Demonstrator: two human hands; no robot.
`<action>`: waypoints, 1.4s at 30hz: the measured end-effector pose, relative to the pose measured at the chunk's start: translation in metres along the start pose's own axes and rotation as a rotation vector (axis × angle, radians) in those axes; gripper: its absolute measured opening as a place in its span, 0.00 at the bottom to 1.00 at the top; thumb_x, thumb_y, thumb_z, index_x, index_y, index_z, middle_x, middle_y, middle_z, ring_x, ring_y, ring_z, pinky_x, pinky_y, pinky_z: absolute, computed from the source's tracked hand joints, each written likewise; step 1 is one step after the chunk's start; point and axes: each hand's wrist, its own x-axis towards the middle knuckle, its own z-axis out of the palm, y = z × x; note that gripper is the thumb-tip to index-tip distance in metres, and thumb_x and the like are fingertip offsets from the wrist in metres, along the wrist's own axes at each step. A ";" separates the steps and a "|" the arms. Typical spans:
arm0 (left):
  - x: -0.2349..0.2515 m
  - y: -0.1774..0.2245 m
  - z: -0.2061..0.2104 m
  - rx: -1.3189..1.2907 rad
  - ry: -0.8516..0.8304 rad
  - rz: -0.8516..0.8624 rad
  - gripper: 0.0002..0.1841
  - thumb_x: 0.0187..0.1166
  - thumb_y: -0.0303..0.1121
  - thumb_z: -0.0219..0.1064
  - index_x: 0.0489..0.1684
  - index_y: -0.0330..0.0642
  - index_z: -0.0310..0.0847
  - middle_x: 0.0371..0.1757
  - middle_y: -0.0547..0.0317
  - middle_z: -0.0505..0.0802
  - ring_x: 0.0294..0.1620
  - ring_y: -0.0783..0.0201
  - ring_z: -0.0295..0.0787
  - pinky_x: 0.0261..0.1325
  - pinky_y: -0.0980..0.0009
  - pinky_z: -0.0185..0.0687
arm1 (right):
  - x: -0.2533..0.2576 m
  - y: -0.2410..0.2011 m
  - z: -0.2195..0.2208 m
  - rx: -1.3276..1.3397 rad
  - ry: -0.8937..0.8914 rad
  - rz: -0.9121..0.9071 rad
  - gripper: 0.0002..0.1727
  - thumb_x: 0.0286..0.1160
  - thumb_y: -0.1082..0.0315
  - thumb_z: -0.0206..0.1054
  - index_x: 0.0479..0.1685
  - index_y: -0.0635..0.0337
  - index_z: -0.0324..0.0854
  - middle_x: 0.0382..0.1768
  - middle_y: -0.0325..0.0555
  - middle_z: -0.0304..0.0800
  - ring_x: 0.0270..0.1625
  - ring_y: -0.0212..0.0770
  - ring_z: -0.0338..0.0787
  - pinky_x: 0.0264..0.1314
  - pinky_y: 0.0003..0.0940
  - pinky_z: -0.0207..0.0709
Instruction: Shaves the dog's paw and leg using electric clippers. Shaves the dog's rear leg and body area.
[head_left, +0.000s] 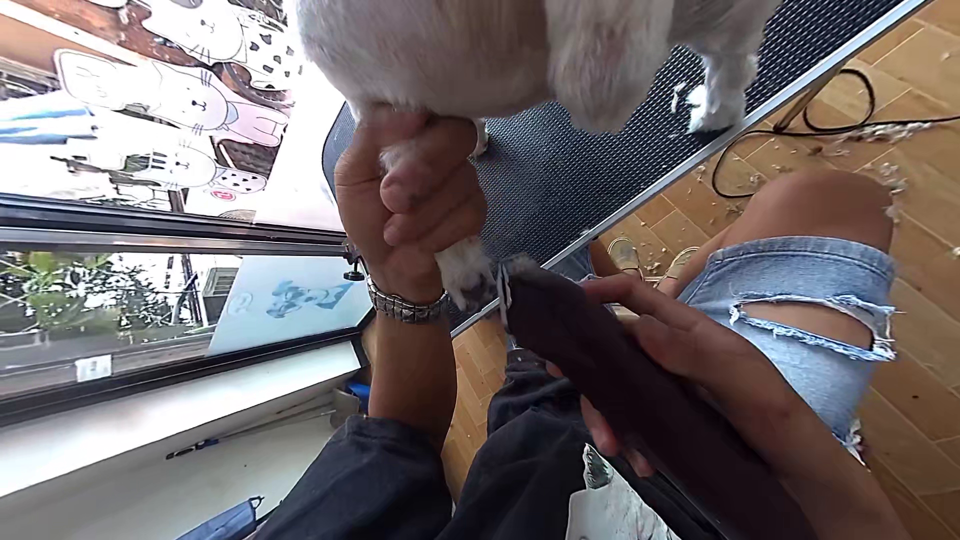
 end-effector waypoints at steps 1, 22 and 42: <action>0.000 0.000 0.001 -0.032 0.009 0.010 0.14 0.82 0.33 0.53 0.29 0.36 0.77 0.11 0.64 0.76 0.07 0.75 0.69 0.12 0.82 0.64 | -0.002 0.001 -0.005 0.020 -0.023 0.017 0.22 0.88 0.52 0.60 0.74 0.50 0.75 0.45 0.60 0.91 0.33 0.44 0.96 0.30 0.33 0.92; -0.004 0.004 -0.014 -0.131 0.004 -0.054 0.11 0.77 0.33 0.59 0.38 0.31 0.79 0.17 0.60 0.82 0.12 0.72 0.76 0.17 0.81 0.70 | -0.011 -0.003 -0.020 -0.083 0.061 0.016 0.22 0.87 0.53 0.61 0.72 0.53 0.75 0.43 0.58 0.92 0.33 0.44 0.96 0.29 0.33 0.92; -0.005 0.006 -0.008 -0.030 -0.090 -0.072 0.08 0.77 0.29 0.61 0.33 0.35 0.82 0.15 0.63 0.83 0.11 0.75 0.77 0.16 0.83 0.70 | 0.013 -0.012 0.024 -0.481 0.023 -0.106 0.20 0.86 0.55 0.64 0.73 0.49 0.77 0.51 0.46 0.92 0.38 0.37 0.96 0.38 0.30 0.94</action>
